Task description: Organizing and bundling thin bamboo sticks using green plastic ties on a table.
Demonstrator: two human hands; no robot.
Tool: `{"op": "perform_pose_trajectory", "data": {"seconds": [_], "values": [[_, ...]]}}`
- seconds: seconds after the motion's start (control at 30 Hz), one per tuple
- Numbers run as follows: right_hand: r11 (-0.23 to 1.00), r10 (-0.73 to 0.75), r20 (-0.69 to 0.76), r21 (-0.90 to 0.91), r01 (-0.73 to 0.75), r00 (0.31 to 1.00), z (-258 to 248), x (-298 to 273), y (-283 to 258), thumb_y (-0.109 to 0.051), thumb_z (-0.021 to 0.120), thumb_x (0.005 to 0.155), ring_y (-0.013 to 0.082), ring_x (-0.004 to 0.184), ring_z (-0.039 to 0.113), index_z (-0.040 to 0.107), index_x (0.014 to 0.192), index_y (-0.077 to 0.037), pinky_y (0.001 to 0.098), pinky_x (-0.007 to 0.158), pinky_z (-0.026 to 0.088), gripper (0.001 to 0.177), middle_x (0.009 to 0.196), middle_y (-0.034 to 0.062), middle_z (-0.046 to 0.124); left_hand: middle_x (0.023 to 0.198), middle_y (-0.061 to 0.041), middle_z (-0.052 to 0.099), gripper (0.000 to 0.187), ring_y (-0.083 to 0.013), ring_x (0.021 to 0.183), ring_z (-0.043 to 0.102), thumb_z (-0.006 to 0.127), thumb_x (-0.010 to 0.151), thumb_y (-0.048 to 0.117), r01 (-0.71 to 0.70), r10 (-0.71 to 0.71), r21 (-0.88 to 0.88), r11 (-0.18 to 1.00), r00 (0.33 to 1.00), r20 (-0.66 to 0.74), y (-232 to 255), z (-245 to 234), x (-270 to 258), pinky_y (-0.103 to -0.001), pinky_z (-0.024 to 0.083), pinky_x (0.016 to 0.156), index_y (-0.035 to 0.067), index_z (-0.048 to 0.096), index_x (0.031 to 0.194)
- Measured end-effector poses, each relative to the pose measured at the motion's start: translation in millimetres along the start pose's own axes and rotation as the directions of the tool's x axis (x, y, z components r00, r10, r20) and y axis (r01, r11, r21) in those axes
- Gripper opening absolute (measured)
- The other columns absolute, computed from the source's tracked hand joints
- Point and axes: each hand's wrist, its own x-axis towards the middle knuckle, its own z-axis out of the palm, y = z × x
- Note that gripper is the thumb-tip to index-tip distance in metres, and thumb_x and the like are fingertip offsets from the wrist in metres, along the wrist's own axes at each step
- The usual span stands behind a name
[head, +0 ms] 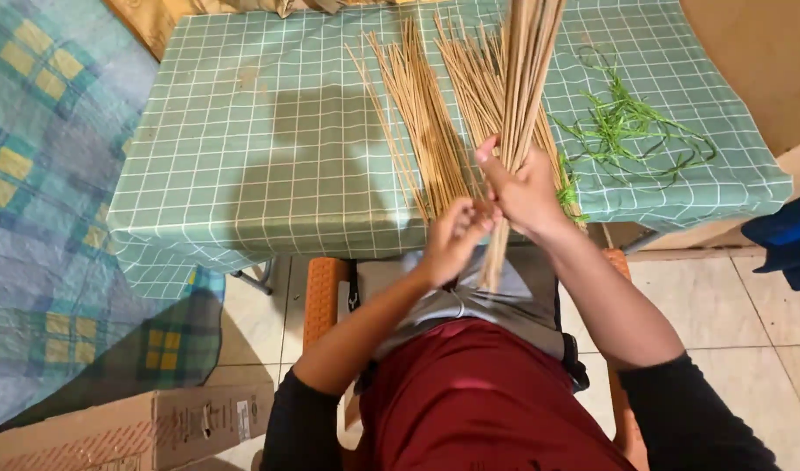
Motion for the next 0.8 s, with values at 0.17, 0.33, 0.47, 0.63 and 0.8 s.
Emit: {"op": "perform_pose_trajectory", "data": {"seconds": [0.17, 0.33, 0.47, 0.63, 0.8], "values": [[0.975, 0.222, 0.161, -0.005, -0.224, 0.962, 16.0, -45.4, -51.2, -0.005, 0.065, 0.099, 0.0162, 0.022, 0.045, 0.063, 0.09, -0.001, 0.0261, 0.017, 0.038, 0.011, 0.041, 0.0099, 0.047, 0.109, -0.013, 0.06, 0.041, -0.0202, 0.093, 0.061, 0.066, 0.097, 0.03, -0.085, 0.061, -0.248, 0.965, 0.993, -0.101, 20.0, -19.1, 25.3, -0.035, 0.051, 0.077, 0.005, 0.054, 0.128], [0.928, 0.361, 0.374, -0.232, -0.291, 0.854, 25.9, -70.5, -14.4, 0.001, 0.059, 0.096, 0.0166, 0.025, 0.049, 0.061, 0.1, 0.006, 0.0246, 0.021, 0.036, 0.006, 0.046, 0.0144, 0.054, 0.094, -0.013, 0.068, 0.039, -0.0299, 0.096, 0.071, 0.068, 0.093, 0.027, 0.052, -0.063, -0.645, 0.762, 0.998, 0.006, 17.6, -32.5, 56.5, -0.054, 0.054, 0.099, 0.004, 0.051, 0.12], [0.935, 0.354, 0.336, -0.142, -0.325, 0.873, 42.1, -78.6, -31.2, 0.004, 0.06, 0.095, 0.0218, 0.025, 0.051, 0.057, 0.099, 0.004, 0.0289, 0.019, 0.04, 0.005, 0.051, 0.021, 0.056, 0.048, 0.005, 0.024, 0.026, -0.0104, 0.039, 0.029, 0.062, 0.087, 0.023, 0.305, -0.369, -0.677, 0.67, 0.928, 0.054, 41.9, -37.8, 52.3, -0.026, 0.028, 0.039, 0.017, 0.039, 0.074], [0.961, 0.276, 0.267, -0.103, -0.258, 0.923, 39.7, -80.6, -18.2, 0.008, 0.067, 0.09, 0.025, 0.036, 0.062, 0.059, 0.103, 0.005, 0.033, 0.021, 0.05, 0.016, 0.072, 0.0258, 0.064, 0.041, 0.005, 0.019, 0.034, -0.01, 0.033, 0.02, 0.062, 0.084, 0.02, 0.259, -0.378, -0.672, 0.694, 0.925, -0.034, 63.2, -40.8, 61.4, -0.024, 0.021, 0.031, 0.019, 0.036, 0.062], [0.617, 0.326, 0.171, -0.784, -0.072, 0.93, 13.3, -78.2, -31.8, -0.023, 0.076, 0.086, 0.0526, 0.087, 0.074, 0.073, 0.11, 0.005, 0.0606, 0.071, 0.061, 0.037, 0.089, 0.0318, 0.075, 0.042, 0.009, 0.023, 0.045, -0.007, 0.034, 0.023, 0.066, 0.087, 0.023, -0.084, -0.211, -0.711, 0.698, 0.925, -0.316, 113.2, -81.3, 78.5, -0.025, 0.021, 0.031, 0.024, 0.036, 0.054]]}}
